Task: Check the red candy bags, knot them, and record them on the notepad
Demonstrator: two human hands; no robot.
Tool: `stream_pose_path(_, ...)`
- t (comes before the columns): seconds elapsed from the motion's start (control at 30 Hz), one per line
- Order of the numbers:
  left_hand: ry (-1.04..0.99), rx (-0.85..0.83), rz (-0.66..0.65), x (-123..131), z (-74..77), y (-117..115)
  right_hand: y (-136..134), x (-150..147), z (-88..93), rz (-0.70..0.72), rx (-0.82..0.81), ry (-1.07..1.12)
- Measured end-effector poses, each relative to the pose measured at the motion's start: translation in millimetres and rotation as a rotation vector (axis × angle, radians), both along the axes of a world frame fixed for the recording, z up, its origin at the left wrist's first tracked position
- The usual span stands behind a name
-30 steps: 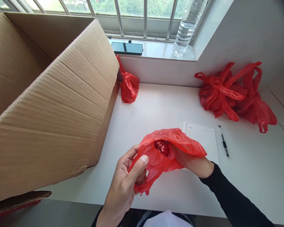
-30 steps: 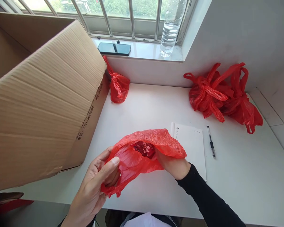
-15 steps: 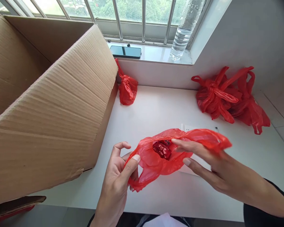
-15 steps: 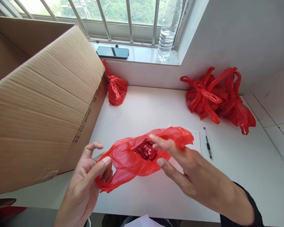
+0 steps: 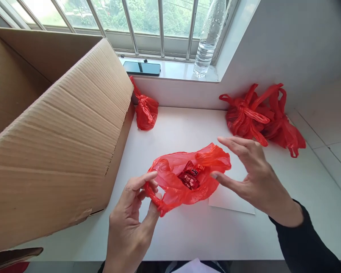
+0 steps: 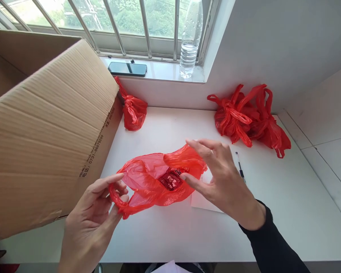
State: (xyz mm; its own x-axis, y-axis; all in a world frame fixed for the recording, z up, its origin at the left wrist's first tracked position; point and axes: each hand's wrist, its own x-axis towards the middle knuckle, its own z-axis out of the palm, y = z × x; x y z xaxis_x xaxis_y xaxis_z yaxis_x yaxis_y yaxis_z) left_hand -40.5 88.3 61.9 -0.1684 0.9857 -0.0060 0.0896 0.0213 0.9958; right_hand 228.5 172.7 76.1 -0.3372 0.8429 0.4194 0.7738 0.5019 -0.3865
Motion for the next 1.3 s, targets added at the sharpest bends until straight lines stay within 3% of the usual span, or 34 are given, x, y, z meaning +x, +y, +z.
stream_pose_path(0.13,0.192,0.096,0.007,-2,-1.6,2,5,-10,-0.5,0.119,0.005,0.044)
stream_pose_path(0.27,0.308,0.256,0.153,-5,12.6,5,4,-14,10.5,0.065,-0.006,0.280)
stream_pose_path(0.33,0.138,0.241,0.122,-4,21.0,9,-1,-15,18.7,0.016,-0.012,0.387)
stream_pose_path(0.47,-0.270,-0.023,-0.145,5,28.7,26,-11,-20,30.8,0.046,-0.010,0.422)
stream_pose_path(0.57,-0.373,-0.161,-0.209,15,29.5,41,-16,-28,34.7,0.138,0.003,0.370)
stream_pose_path(0.7,-0.460,-0.212,-0.297,20,31.2,47,-19,-38,37.3,0.223,-0.034,0.368)
stream_pose_path(0.8,-0.367,-0.232,-0.370,16,32.3,43,-20,-41,37.9,0.155,-0.075,0.410)
stream_pose_path(0.93,-0.201,-0.186,-0.310,17,36.2,43,-22,-44,37.7,0.111,-0.158,0.511)
stream_pose_path(1.07,-0.158,-0.133,-0.360,28,36.8,37,-26,-54,38.2,0.180,-0.216,0.577)
stream_pose_path(1.23,0.121,-0.117,-0.168,32,24.4,11,-29,-67,40.2,0.267,-0.248,0.583)
stream_pose_path(1.3,0.157,-0.081,-0.237,28,23.8,12,-31,-68,40.6,0.322,-0.213,0.555)
